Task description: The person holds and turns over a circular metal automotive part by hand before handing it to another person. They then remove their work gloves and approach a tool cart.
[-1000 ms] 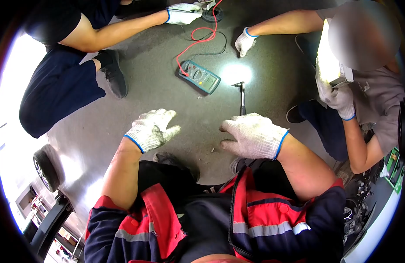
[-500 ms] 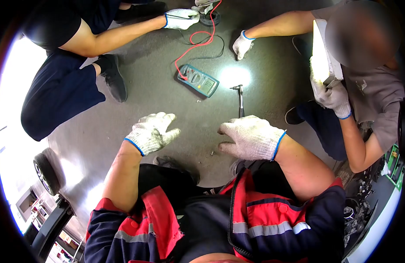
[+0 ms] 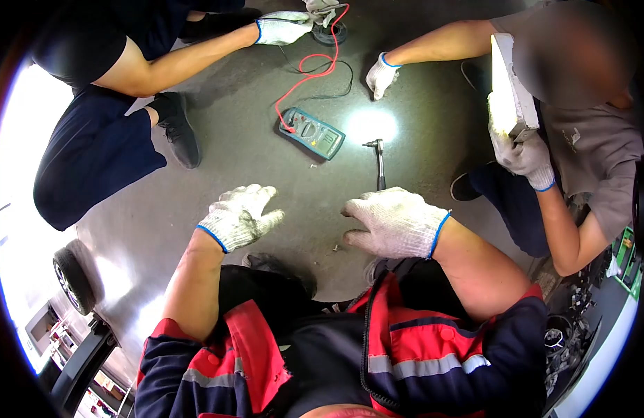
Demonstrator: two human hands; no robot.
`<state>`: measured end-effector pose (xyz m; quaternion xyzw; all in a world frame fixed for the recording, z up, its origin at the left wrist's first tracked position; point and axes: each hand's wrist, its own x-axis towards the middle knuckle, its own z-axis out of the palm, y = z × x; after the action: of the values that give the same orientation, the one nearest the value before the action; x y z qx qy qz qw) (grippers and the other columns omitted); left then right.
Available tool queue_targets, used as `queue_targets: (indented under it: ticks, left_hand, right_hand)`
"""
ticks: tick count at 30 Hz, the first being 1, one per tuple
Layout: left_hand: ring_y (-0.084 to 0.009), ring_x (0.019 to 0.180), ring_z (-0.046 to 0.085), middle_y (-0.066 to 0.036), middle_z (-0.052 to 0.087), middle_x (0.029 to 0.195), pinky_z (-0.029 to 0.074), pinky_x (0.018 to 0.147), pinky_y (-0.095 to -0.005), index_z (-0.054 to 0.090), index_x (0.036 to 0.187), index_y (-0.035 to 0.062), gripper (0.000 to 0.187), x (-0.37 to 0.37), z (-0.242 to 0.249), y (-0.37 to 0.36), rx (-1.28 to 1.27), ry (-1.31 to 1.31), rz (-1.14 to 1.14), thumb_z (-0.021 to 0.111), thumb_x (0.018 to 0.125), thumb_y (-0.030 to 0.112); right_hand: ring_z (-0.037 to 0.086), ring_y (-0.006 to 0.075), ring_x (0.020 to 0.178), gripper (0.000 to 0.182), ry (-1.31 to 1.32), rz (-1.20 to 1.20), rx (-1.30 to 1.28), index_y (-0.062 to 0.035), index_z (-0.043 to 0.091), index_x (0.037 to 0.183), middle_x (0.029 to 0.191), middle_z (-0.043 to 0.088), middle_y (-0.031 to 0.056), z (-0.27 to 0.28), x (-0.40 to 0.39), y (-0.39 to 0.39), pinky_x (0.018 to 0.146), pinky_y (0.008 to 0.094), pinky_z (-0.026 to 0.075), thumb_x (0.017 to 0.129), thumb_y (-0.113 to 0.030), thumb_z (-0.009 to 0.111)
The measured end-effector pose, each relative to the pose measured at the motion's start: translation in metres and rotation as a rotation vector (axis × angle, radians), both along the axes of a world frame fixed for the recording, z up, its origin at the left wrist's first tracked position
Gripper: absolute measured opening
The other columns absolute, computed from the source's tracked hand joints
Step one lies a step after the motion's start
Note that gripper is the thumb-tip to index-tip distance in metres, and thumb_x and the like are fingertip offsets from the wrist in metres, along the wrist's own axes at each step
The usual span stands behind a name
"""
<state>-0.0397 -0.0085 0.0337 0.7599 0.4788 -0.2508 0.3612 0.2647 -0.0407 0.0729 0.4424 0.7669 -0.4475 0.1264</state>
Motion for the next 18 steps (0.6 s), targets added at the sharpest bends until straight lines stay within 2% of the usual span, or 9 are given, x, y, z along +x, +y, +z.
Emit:
queue_targets:
  ticks: [18]
  left_hand:
    - [-0.0399, 0.142, 0.056, -0.020, 0.060, 0.153, 0.044, 0.120, -0.0478, 0.059, 0.150, 0.0085, 0.062, 0.0014, 0.0036, -0.0005, 0.012, 0.005, -0.007, 0.058, 0.105, 0.050]
  right_hand:
    - [0.074, 0.0459, 0.102, 0.045, -0.003, 0.000, -0.003, -0.0001, 0.070, 0.116, 0.104, 0.075, 0.0260, 0.0038, -0.0010, 0.0004, 0.092, 0.0544, 0.059, 0.097, -0.040, 0.065]
